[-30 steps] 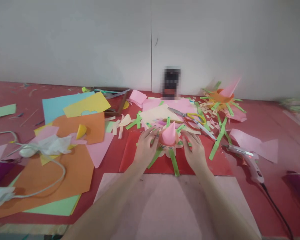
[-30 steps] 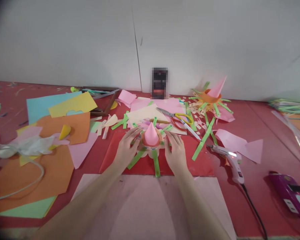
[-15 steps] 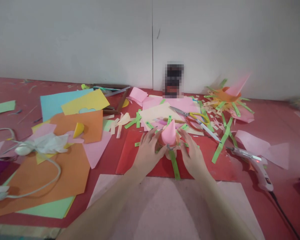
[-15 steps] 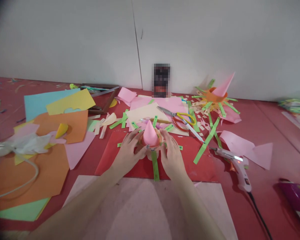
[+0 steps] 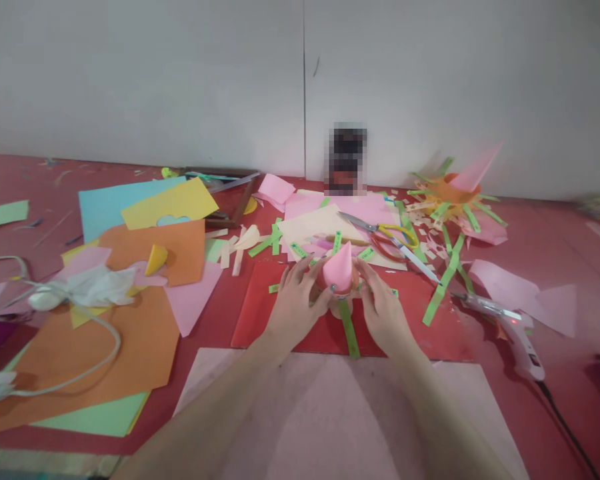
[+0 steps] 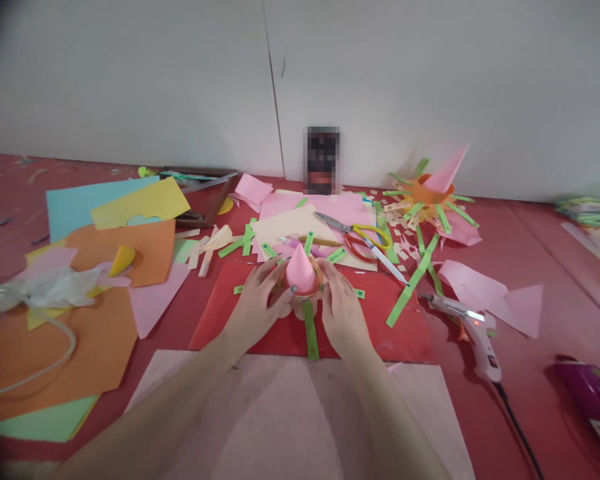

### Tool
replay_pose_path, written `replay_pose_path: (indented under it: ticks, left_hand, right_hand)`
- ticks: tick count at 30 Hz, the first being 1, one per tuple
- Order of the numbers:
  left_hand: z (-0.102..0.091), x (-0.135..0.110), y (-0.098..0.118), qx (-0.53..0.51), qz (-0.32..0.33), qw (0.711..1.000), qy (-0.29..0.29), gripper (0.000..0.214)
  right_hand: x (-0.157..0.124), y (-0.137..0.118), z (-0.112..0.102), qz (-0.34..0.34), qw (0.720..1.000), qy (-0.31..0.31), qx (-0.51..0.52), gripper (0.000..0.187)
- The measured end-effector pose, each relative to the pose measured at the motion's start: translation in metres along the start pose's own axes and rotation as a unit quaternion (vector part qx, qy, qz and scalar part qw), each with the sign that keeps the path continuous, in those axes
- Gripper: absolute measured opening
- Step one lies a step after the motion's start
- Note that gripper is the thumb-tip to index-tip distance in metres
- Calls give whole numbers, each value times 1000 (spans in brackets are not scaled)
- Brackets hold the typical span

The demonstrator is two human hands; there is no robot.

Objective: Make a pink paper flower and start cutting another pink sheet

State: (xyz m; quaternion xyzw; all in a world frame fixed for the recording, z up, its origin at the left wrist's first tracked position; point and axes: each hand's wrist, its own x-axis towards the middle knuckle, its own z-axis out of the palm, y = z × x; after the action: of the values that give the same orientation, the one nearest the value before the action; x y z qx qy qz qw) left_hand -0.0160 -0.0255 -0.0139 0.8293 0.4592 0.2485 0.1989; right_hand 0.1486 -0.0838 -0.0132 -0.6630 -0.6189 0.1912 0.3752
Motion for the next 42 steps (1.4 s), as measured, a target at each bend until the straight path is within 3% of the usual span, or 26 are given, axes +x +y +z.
replay_pose_path:
  ticks: [20, 24, 28, 31, 33, 35, 37, 39, 40, 42]
  left_hand:
    - [0, 0, 0, 2, -3, 1000, -7, 45]
    - [0, 1, 0, -10, -5, 1000, 0, 44]
    - [-3, 0, 3, -46, -8, 999, 4, 46]
    - [-6, -1, 8, -73, -32, 997, 21, 49]
    - [-9, -2, 11, -89, -42, 993, 58, 49]
    - [-12, -4, 13, -97, -21, 985, 139, 44]
    - [-15, -8, 14, -113, 33, 963, 242, 36]
    - [-16, -13, 16, -156, 85, 938, 299, 29]
    - [-17, -15, 18, -187, 99, 933, 293, 28]
    - [-17, -21, 24, -255, 99, 941, 200, 32]
  right_hand:
    - [-1, -4, -2, 4, 1000, 6, 5, 46]
    - [-2, -10, -7, 50, 995, 68, 55, 52]
    - [-2, -8, -14, 103, 975, 180, 82, 60]
    - [1, -1, -20, 118, 951, 265, 112, 47]
    - [4, 5, -24, 132, 925, 311, 174, 34]
    - [6, 7, -28, 150, 892, 333, 265, 25]
    - [7, 6, -34, 169, 867, 304, 357, 19]
    - [5, -1, -40, 180, 864, 202, 425, 20]
    - [3, -5, -43, 182, 867, 125, 446, 21]
    - [-3, -17, -47, 179, 864, -71, 466, 25]
